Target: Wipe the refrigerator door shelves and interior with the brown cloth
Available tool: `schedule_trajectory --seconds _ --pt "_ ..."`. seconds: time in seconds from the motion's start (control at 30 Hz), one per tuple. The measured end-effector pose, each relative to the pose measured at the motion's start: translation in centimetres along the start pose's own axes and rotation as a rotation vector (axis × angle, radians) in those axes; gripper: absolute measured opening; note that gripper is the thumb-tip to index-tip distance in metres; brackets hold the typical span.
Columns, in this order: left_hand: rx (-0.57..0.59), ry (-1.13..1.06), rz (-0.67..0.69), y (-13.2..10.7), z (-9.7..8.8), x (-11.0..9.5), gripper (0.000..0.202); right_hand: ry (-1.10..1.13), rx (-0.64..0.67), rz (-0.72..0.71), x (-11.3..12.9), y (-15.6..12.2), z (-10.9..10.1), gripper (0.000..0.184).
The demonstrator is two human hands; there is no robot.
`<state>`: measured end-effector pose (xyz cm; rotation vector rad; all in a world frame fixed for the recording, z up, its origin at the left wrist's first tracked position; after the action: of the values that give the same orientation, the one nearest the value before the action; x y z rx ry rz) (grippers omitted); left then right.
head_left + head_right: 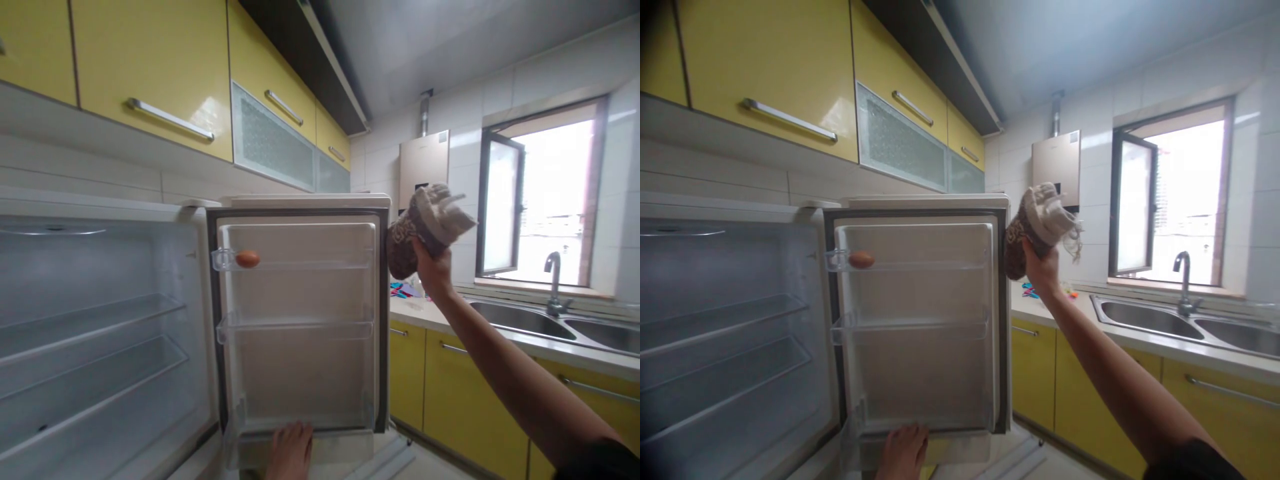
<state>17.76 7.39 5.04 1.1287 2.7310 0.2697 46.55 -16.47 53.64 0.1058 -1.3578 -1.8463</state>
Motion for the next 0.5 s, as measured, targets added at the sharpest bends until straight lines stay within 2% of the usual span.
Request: schedule_trajectory --seconds 0.1,0.13,0.2,0.27,0.37,0.5 --pt "0.035 0.042 0.016 0.1 0.7 0.2 0.052 -0.063 0.147 -0.104 0.7 1.3 6.0 0.044" --pt "0.041 0.050 0.021 0.0 0.7 0.2 0.052 -0.089 0.165 -0.140 0.9 1.6 7.2 0.041" --pt "0.031 0.056 0.024 -0.1 0.7 0.2 0.050 -0.136 0.165 -0.188 1.2 2.0 8.3 0.035" --pt "-0.011 0.051 0.016 -0.3 0.5 0.1 0.046 -0.162 0.153 -0.179 0.8 2.2 8.1 0.032" --pt "-0.111 0.030 0.012 -0.6 -0.6 -0.2 0.038 -0.145 0.144 -0.098 -0.8 1.4 6.5 0.035" --pt "-0.169 -0.006 0.012 -1.3 -2.0 -0.8 0.034 -0.105 0.133 0.027 -3.6 -2.6 3.7 0.041"
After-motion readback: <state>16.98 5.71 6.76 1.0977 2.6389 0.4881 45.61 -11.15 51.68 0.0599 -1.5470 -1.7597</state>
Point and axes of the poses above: each hand's wrist, its own y-axis towards the middle knuckle, its own z-axis out of the palm, x = y × z, the point moved 10 cm from there along y, towards the middle knuckle, and after that the axes turned 5 degrees about y, right-handed, at the moved point
